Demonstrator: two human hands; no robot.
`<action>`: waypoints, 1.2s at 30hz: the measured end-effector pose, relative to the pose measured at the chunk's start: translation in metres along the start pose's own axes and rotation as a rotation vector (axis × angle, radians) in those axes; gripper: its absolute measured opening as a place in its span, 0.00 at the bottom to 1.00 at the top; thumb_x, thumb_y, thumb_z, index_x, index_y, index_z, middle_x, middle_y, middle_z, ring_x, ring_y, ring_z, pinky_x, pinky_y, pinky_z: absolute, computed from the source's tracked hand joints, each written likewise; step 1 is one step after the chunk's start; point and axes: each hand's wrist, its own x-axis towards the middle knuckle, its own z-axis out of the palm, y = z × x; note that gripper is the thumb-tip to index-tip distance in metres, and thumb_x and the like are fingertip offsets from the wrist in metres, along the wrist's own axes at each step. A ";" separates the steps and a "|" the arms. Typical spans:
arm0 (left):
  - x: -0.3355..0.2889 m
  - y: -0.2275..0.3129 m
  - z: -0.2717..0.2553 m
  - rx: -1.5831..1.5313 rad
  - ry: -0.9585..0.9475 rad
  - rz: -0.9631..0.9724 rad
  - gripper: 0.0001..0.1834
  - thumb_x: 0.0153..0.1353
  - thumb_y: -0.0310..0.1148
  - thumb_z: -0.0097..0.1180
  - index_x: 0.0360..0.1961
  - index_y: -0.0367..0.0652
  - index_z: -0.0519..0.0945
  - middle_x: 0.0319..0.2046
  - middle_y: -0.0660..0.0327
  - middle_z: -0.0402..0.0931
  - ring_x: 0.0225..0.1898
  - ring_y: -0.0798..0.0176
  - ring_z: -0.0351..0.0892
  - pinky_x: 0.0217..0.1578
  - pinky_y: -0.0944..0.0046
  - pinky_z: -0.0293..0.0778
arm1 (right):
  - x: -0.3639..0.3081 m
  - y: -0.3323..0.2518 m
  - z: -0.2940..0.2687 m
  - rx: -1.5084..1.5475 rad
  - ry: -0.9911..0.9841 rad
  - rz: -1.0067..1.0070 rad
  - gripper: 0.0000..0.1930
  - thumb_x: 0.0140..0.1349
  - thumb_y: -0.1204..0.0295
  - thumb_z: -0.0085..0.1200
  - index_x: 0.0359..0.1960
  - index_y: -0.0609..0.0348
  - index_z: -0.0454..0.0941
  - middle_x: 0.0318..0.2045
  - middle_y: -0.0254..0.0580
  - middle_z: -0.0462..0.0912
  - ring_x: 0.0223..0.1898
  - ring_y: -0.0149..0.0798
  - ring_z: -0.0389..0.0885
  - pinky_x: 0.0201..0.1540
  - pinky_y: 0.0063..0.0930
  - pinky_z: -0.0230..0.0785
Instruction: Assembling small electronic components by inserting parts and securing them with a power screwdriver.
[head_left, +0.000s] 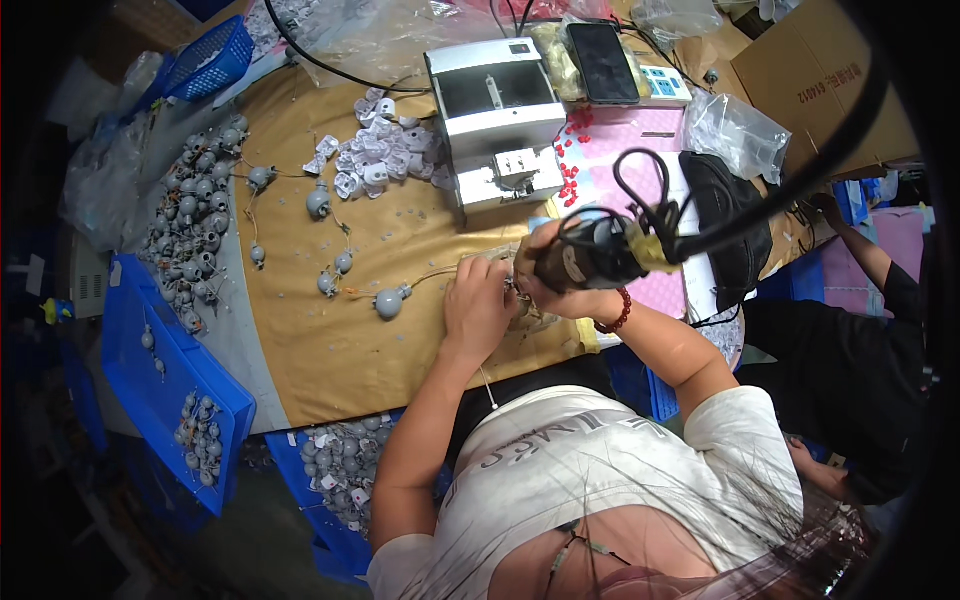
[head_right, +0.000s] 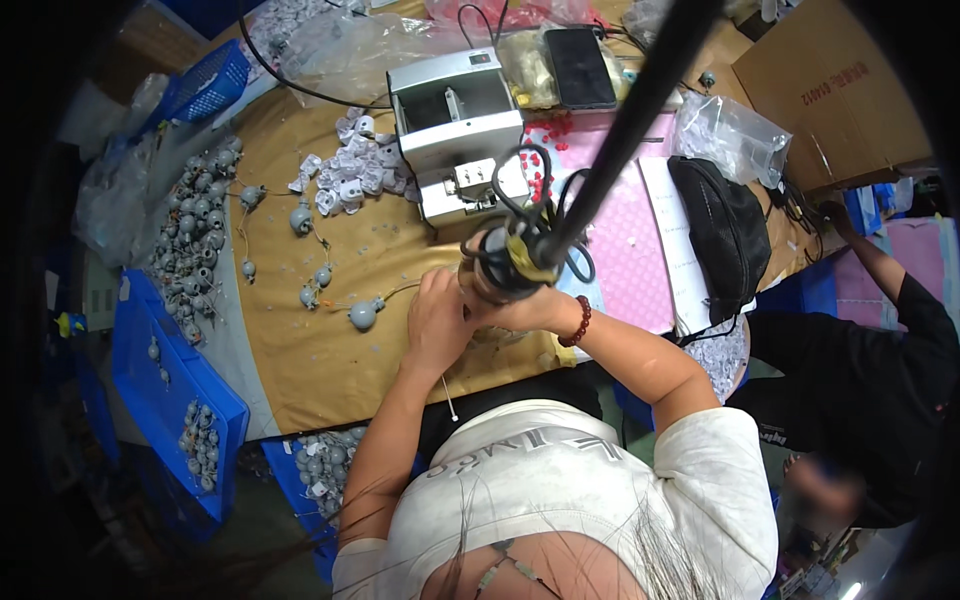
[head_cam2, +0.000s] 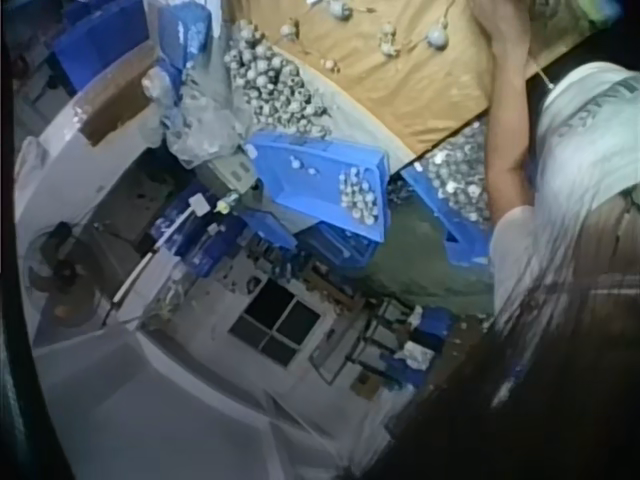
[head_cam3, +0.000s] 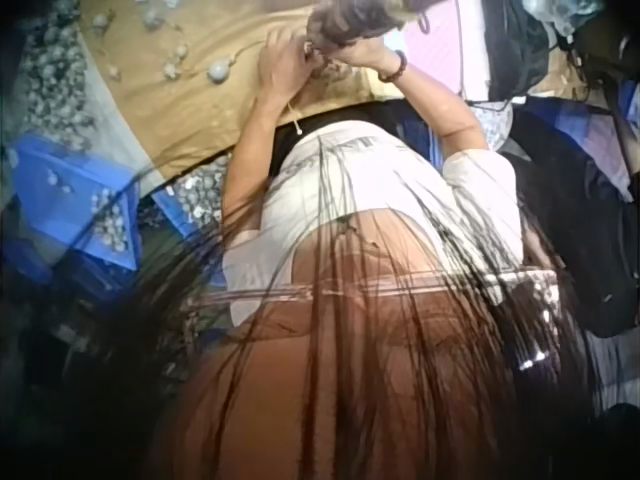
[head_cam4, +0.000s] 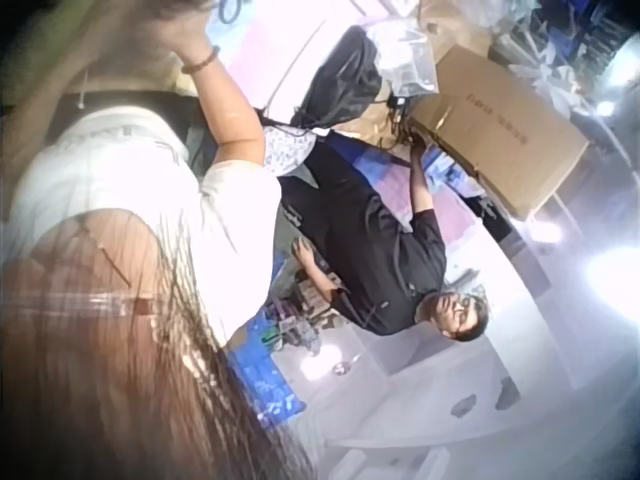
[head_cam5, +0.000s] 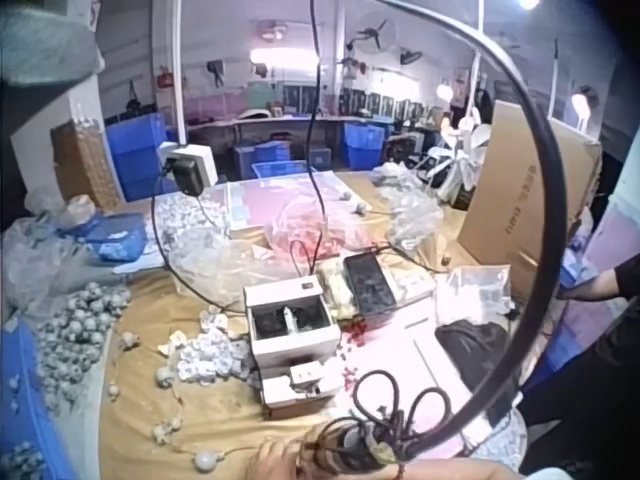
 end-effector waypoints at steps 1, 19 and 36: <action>0.000 0.001 0.000 -0.005 0.019 0.010 0.19 0.46 0.28 0.65 0.42 0.45 0.78 0.41 0.56 0.74 0.49 0.49 0.74 0.44 0.49 0.74 | 0.000 -0.008 0.003 0.142 0.046 0.005 0.18 0.52 0.73 0.69 0.41 0.59 0.72 0.37 0.32 0.76 0.39 0.30 0.75 0.46 0.27 0.70; -0.001 0.009 0.005 -0.047 0.010 -0.154 0.21 0.50 0.29 0.67 0.47 0.42 0.78 0.48 0.56 0.74 0.53 0.48 0.71 0.51 0.49 0.71 | 0.037 -0.005 -0.061 0.066 0.713 0.191 0.15 0.63 0.72 0.61 0.48 0.63 0.72 0.28 0.36 0.81 0.29 0.29 0.80 0.36 0.25 0.73; -0.014 0.005 0.017 -0.139 0.098 -0.090 0.18 0.53 0.27 0.67 0.46 0.40 0.79 0.46 0.54 0.81 0.57 0.43 0.72 0.58 0.49 0.68 | -0.017 0.043 -0.010 -0.438 0.135 0.096 0.07 0.62 0.76 0.62 0.40 0.63 0.82 0.39 0.46 0.84 0.39 0.44 0.82 0.43 0.34 0.73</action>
